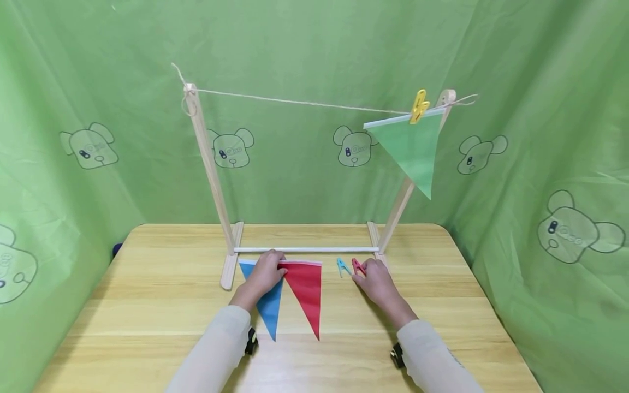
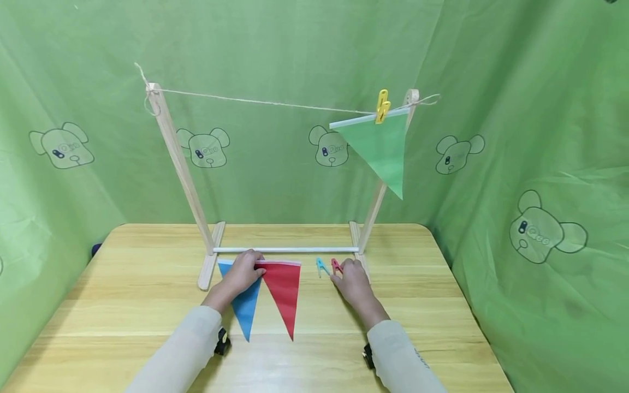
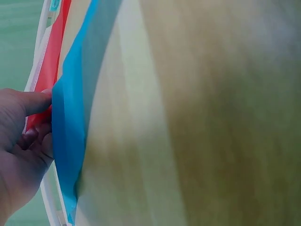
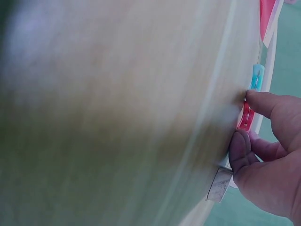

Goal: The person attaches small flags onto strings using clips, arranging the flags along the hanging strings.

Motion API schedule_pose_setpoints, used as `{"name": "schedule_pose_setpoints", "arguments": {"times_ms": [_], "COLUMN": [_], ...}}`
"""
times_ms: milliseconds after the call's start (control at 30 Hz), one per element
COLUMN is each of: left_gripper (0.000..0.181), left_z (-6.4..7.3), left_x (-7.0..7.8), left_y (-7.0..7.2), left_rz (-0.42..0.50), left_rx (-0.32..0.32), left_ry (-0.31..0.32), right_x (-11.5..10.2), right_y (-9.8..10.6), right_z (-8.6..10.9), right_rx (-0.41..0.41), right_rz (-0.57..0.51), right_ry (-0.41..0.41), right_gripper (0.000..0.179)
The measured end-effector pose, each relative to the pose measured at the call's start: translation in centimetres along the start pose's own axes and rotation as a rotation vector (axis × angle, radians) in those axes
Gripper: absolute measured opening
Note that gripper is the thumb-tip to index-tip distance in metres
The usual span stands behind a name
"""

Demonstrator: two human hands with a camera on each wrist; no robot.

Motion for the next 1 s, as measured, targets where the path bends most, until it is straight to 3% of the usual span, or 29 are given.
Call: {"name": "schedule_pose_setpoints", "arguments": {"times_ms": [1000], "left_gripper": [0.01], "left_z": [0.19], "left_x": [-0.38], "left_y": [0.35], "left_rz": [0.127], "left_rx": [0.001], "left_ry": [-0.002], "right_x": [-0.17], "right_y": [0.16], "right_z": [0.2], "right_rx": [0.002], "right_rz": [0.003], "right_ry": [0.003], "right_gripper": [0.029]}}
Point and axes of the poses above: each hand's wrist, its own z-axis away from the middle knuckle, its own y-axis out of the back of the hand, x = y × z, the point moved 9 cm from there along -z, towards the middle knuckle, and after that the axes turned 9 degrees about z, right-handed, at the moved point
